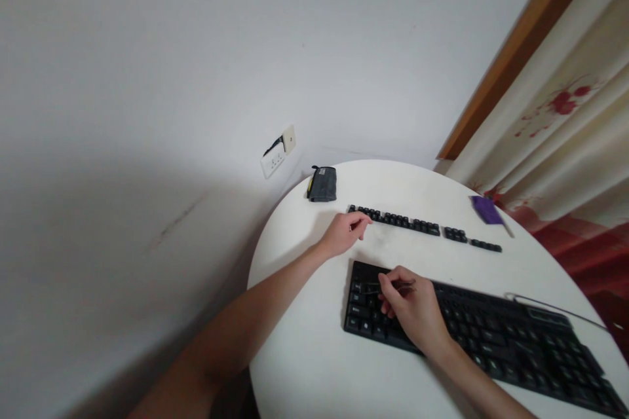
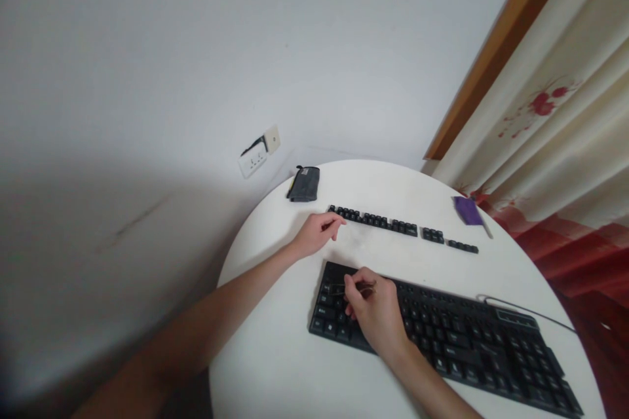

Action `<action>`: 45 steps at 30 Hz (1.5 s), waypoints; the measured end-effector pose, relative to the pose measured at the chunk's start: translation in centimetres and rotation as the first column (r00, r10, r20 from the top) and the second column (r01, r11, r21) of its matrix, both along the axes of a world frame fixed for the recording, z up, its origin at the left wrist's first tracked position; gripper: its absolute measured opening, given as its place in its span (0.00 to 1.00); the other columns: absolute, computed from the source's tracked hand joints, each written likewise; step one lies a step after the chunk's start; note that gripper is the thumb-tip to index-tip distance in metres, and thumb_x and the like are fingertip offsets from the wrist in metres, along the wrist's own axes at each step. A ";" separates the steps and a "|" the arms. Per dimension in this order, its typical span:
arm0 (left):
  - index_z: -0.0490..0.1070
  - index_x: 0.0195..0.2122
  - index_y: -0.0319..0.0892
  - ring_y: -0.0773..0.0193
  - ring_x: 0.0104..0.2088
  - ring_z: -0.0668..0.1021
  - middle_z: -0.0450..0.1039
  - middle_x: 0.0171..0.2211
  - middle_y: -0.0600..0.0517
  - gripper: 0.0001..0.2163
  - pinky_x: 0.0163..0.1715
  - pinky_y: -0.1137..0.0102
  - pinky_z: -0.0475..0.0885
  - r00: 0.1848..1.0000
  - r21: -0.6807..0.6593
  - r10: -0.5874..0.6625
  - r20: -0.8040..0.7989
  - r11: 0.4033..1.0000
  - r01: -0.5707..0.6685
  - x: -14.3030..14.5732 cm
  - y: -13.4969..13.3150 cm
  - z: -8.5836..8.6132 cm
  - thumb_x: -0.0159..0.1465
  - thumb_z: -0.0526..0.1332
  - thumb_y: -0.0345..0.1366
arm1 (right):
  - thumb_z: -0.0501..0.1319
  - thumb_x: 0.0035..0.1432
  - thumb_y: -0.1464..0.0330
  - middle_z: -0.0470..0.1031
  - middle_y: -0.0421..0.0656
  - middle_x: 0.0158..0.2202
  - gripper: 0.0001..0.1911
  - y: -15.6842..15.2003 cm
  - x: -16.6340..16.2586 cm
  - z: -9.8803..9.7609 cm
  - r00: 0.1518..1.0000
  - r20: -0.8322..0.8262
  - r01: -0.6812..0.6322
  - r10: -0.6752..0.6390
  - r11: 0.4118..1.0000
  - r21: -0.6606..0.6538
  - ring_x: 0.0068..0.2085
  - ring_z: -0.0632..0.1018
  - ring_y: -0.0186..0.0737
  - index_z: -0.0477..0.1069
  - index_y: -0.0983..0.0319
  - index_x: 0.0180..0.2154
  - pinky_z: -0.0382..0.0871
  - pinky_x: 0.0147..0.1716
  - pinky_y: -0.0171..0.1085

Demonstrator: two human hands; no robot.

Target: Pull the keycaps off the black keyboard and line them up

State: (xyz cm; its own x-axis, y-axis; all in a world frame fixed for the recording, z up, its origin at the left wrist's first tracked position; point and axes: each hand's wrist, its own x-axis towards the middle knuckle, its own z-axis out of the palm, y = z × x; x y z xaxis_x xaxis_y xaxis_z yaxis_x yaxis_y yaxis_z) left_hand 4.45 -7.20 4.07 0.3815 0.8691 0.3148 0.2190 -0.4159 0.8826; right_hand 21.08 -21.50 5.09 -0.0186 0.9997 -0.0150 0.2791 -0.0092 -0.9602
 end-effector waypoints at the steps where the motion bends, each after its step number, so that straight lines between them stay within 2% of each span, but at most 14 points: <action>1: 0.77 0.42 0.37 0.71 0.21 0.70 0.70 0.20 0.54 0.13 0.25 0.76 0.63 1.000 -0.011 -0.001 -0.003 1.000 0.001 0.0 0.0 0.0 0.67 0.56 0.37 | 0.60 0.61 0.52 0.72 0.41 0.20 0.20 0.1 -0.2 -0.1 1.000 -0.022 0.007 -0.007 1.000 -0.007 0.18 0.73 0.36 0.68 0.61 0.28 0.64 0.16 0.32; 3: 0.77 0.41 0.36 0.71 0.21 0.70 0.70 0.19 0.55 0.13 0.24 0.77 0.62 0.999 -0.074 -0.048 -0.025 0.996 0.046 0.0 -0.1 0.1 0.67 0.55 0.38 | 0.61 0.60 0.51 0.72 0.40 0.20 0.20 0.4 -0.5 -0.1 0.999 -0.041 0.023 -0.024 0.999 -0.023 0.18 0.73 0.36 0.68 0.61 0.27 0.64 0.15 0.31; 5: 0.76 0.40 0.36 0.72 0.18 0.69 0.68 0.17 0.56 0.13 0.21 0.78 0.61 0.981 -0.215 -0.183 -0.071 0.963 0.164 -0.1 -0.2 0.1 0.67 0.55 0.38 | 0.61 0.60 0.51 0.72 0.40 0.20 0.20 0.7 -0.7 -0.1 0.999 -0.031 0.024 -0.025 0.999 -0.026 0.17 0.73 0.36 0.67 0.61 0.27 0.63 0.15 0.31; 8: 0.75 0.41 0.37 0.72 0.14 0.67 0.69 0.17 0.56 0.14 0.16 0.78 0.58 0.893 -0.449 -0.434 -0.122 0.826 0.340 -0.4 -0.4 0.2 0.67 0.54 0.40 | 0.59 0.62 0.53 0.72 0.40 0.19 0.18 1.0 -0.9 0.1 0.999 0.044 -0.014 0.013 1.000 0.005 0.17 0.74 0.37 0.68 0.61 0.28 0.63 0.16 0.31; 11: 0.74 0.42 0.38 0.71 0.14 0.68 0.70 0.18 0.55 0.14 0.15 0.78 0.59 0.845 -0.535 -0.520 -0.122 0.752 0.386 -0.6 -0.3 0.1 0.67 0.55 0.42 | 0.58 0.63 0.57 0.71 0.40 0.18 0.16 1.1 -1.3 0.7 0.986 0.148 -0.075 0.070 0.997 0.032 0.18 0.74 0.38 0.68 0.60 0.28 0.63 0.17 0.32; 14: 0.74 0.43 0.38 0.71 0.15 0.69 0.70 0.19 0.55 0.16 0.16 0.77 0.60 0.843 -0.537 -0.531 -0.091 0.739 0.407 -0.8 -0.2 -0.1 0.66 0.56 0.46 | 0.57 0.64 0.62 0.71 0.39 0.17 0.14 1.2 -2.2 1.5 0.948 0.296 -0.156 0.120 0.983 0.100 0.18 0.75 0.38 0.68 0.60 0.27 0.62 0.20 0.32; 17: 0.74 0.44 0.37 0.71 0.16 0.69 0.71 0.20 0.54 0.19 0.17 0.77 0.59 0.840 -0.508 -0.537 -0.071 0.745 0.433 -0.9 -0.1 -0.2 0.65 0.58 0.49 | 0.57 0.63 0.68 0.75 0.42 0.21 0.11 1.7 -3.5 2.2 0.853 0.507 -0.252 0.120 0.947 0.200 0.23 0.77 0.40 0.69 0.60 0.28 0.62 0.25 0.34; 21: 0.76 0.43 0.35 0.70 0.17 0.68 0.70 0.20 0.53 0.18 0.17 0.76 0.58 0.846 -0.456 -0.524 -0.093 0.778 0.432 -0.9 -0.1 -0.1 0.64 0.60 0.47 | 0.56 0.64 0.70 0.77 0.46 0.23 0.13 2.5 -4.6 2.7 0.696 0.712 -0.306 0.092 0.935 0.178 0.25 0.78 0.44 0.69 0.61 0.26 0.58 0.25 0.36; 24: 0.76 0.41 0.35 0.71 0.17 0.68 0.70 0.21 0.53 0.15 0.17 0.76 0.58 0.856 -0.439 -0.503 -0.116 0.799 0.411 -0.8 -0.2 0.2 0.63 0.60 0.43 | 0.55 0.65 0.69 0.78 0.46 0.25 0.11 2.8 -4.3 2.9 0.666 0.740 -0.317 0.096 0.934 0.164 0.26 0.79 0.46 0.69 0.60 0.29 0.58 0.25 0.37; 28: 0.76 0.42 0.37 0.71 0.16 0.68 0.69 0.19 0.55 0.12 0.17 0.76 0.60 0.858 -0.478 -0.496 -0.137 0.791 0.381 -0.7 -0.5 0.4 0.63 0.58 0.38 | 0.51 0.65 0.70 0.74 0.41 0.22 0.10 2.8 -2.9 2.6 0.778 0.606 -0.309 0.165 0.941 0.141 0.23 0.77 0.41 0.67 0.60 0.32 0.60 0.25 0.35; 32: 0.75 0.44 0.38 0.71 0.15 0.68 0.70 0.18 0.55 0.13 0.16 0.77 0.61 0.851 -0.507 -0.500 -0.159 0.782 0.364 -0.6 -0.6 0.2 0.65 0.57 0.38 | 0.49 0.65 0.70 0.73 0.37 0.23 0.08 2.1 -1.9 1.2 0.918 0.324 -0.271 0.230 0.959 0.088 0.20 0.74 0.35 0.65 0.59 0.35 0.63 0.22 0.32; 35: 0.74 0.45 0.38 0.72 0.14 0.68 0.71 0.19 0.55 0.13 0.16 0.78 0.60 0.850 -0.513 -0.504 -0.154 0.776 0.367 -0.6 -0.5 0.1 0.65 0.57 0.38 | 0.50 0.65 0.67 0.72 0.36 0.22 0.08 1.8 -1.5 -0.5 0.980 0.069 -0.189 0.187 0.982 0.019 0.18 0.72 0.33 0.62 0.58 0.32 0.62 0.18 0.30; 40: 0.73 0.47 0.38 0.72 0.15 0.70 0.72 0.20 0.55 0.15 0.16 0.79 0.60 0.833 -0.500 -0.539 -0.129 0.760 0.414 -0.8 -0.4 0.1 0.66 0.58 0.43 | 0.54 0.64 0.60 0.73 0.36 0.20 0.12 2.0 -1.2 -1.8 0.947 -0.310 -0.103 0.080 0.993 -0.061 0.15 0.71 0.32 0.61 0.59 0.30 0.60 0.13 0.28; 45: 0.75 0.43 0.35 0.71 0.20 0.72 0.73 0.24 0.51 0.21 0.21 0.76 0.65 0.885 -0.403 -0.465 -0.023 0.815 0.417 -0.9 -0.2 0.3 0.65 0.59 0.51 | 0.57 0.61 0.57 0.75 0.38 0.20 0.15 2.6 -0.4 -0.6 0.913 -0.407 0.019 -0.025 1.000 -0.018 0.15 0.72 0.32 0.62 0.59 0.29 0.62 0.12 0.28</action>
State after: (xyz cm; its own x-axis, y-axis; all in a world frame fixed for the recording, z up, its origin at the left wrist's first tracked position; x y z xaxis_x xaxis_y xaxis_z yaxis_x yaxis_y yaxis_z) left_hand 3.57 -7.36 4.38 0.7651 0.6400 -0.0713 0.2024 -0.1339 0.9701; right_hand 20.71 -18.86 4.50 -0.0038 0.9997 -0.0238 -0.1363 -0.0241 -0.9904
